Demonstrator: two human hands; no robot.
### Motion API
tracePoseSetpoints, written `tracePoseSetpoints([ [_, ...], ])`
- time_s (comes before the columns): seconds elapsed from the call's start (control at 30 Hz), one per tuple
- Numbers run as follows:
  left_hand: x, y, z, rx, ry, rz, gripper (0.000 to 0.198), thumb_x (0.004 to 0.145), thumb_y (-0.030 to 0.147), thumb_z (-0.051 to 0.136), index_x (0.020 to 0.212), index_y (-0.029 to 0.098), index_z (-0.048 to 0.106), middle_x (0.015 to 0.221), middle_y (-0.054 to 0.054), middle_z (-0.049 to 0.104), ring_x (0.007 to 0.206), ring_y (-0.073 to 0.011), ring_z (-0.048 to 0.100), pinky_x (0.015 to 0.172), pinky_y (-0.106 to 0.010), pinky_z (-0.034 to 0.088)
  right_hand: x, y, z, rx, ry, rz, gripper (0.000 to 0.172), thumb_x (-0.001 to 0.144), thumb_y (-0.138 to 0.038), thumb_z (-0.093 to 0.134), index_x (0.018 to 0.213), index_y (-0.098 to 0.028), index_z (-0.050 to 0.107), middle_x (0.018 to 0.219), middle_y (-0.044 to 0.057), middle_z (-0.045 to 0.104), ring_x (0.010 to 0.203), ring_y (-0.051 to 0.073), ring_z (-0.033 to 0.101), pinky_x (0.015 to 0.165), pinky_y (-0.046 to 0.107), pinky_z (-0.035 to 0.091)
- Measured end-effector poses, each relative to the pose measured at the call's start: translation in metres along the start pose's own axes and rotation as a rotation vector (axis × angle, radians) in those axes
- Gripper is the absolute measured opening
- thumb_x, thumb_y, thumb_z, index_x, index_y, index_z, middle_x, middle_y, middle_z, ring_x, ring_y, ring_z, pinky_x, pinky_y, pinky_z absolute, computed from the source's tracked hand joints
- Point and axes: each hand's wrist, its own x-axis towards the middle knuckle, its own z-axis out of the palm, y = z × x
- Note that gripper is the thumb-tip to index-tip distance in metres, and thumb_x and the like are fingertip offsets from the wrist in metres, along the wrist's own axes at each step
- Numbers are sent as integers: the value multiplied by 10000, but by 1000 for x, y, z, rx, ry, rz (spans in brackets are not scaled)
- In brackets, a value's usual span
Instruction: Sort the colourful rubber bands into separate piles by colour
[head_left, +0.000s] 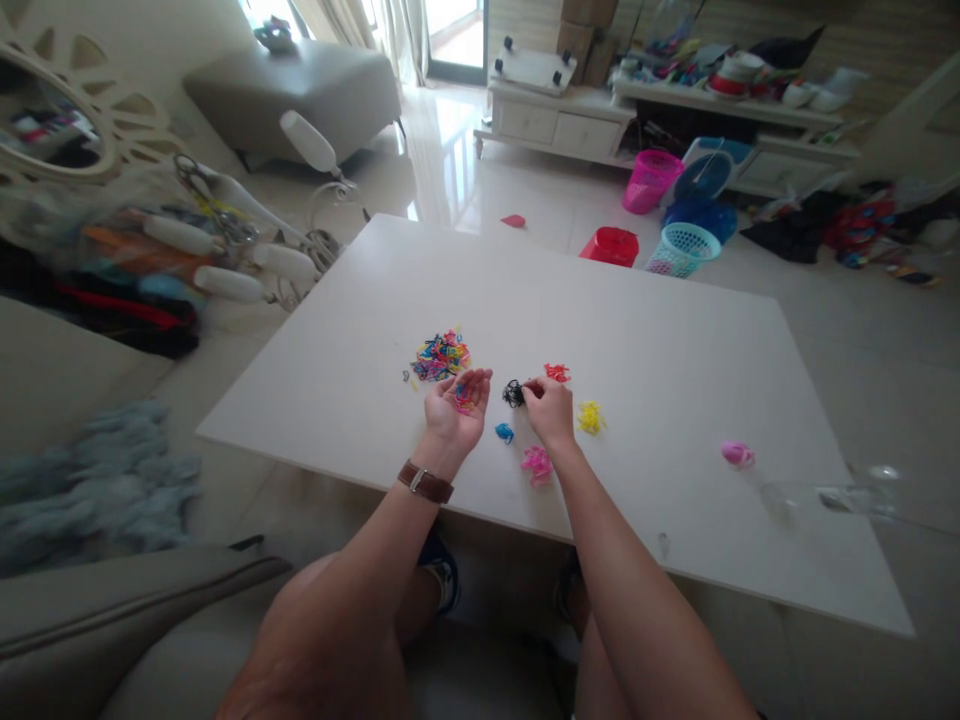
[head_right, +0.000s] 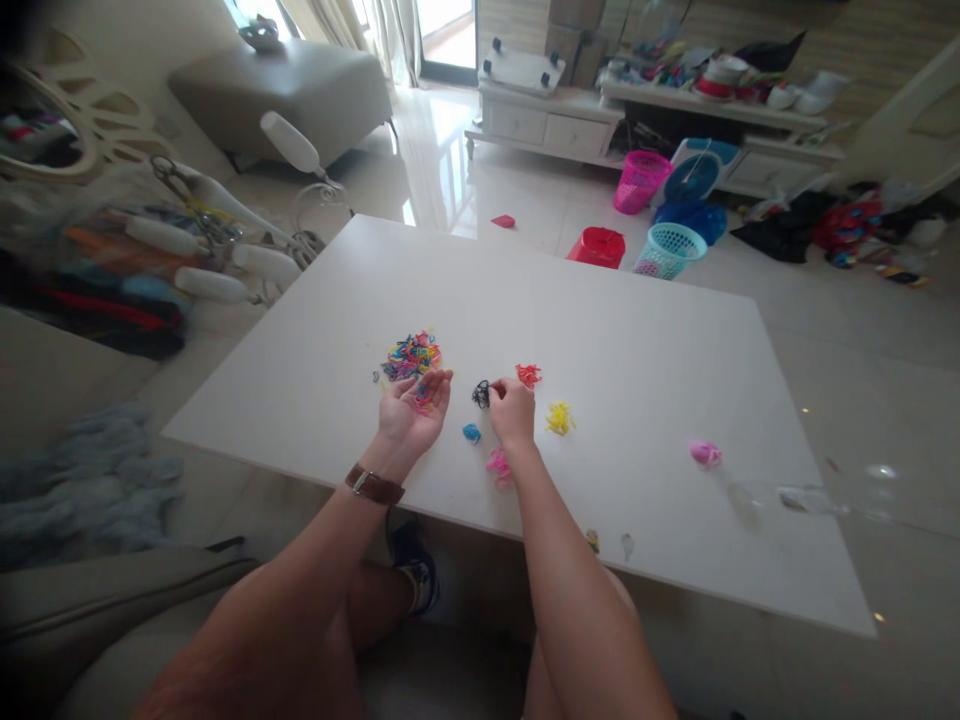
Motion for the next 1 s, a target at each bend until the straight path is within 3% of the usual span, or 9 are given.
tracePoseSetpoints([
  [0.1, -1, 1, -3, 8, -11, 8, 244, 891, 160, 469, 837, 98, 699, 809, -140, 751, 886, -217, 772, 820, -277, 603, 1, 1, -2, -15, 26, 37, 231, 872, -310, 612, 959, -173, 776, 788, 85, 763, 748, 232, 695, 801, 362, 529],
  [0.23, -7, 0, -4, 24, -51, 4, 289, 920, 217, 450, 889, 98, 711, 891, -155, 771, 954, -237, 771, 852, -301, 596, -2, -10, -10, 90, 93, 41, 242, 883, -352, 581, 916, -182, 750, 760, 70, 742, 708, 223, 676, 745, 347, 523],
  [0.43, -15, -10, -5, 92, -184, -29, 364, 949, 295, 440, 1006, 87, 732, 1018, -180, 775, 1042, -248, 751, 941, -332, 573, -23, -41, -16, 242, -2, -212, 205, 887, -358, 630, 820, -190, 727, 771, 37, 709, 680, 174, 630, 675, 304, 505],
  [0.6, -19, -21, -6, 179, -280, -150, 424, 964, 324, 421, 1068, 54, 732, 1029, -206, 762, 1040, -265, 739, 954, -365, 575, -32, -46, -19, 205, -122, -395, 176, 889, -246, 642, 988, -207, 783, 900, 44, 666, 767, 167, 609, 720, 304, 508],
  [0.7, -22, -26, -5, 205, -290, -189, 410, 972, 300, 408, 1052, 62, 732, 941, -184, 760, 995, -256, 747, 900, -353, 593, -31, -40, -22, 169, -130, -397, 177, 894, -216, 645, 1001, -220, 787, 928, 50, 641, 840, 185, 610, 771, 319, 517],
  [0.87, -21, -27, -3, 229, -235, -179, 423, 953, 271, 426, 1114, 25, 730, 894, -194, 757, 919, -255, 751, 837, -359, 607, -30, -38, -29, 178, -185, -373, 128, 856, -161, 665, 859, -226, 775, 878, 30, 624, 818, 177, 600, 782, 316, 521],
  [1.0, -14, -27, -1, 251, -252, -203, 380, 962, 239, 425, 1048, 38, 736, 896, -189, 762, 910, -245, 756, 848, -346, 600, -27, -38, -34, 158, -165, -356, 147, 880, -188, 661, 939, -229, 789, 899, 31, 628, 798, 173, 593, 804, 325, 521],
])
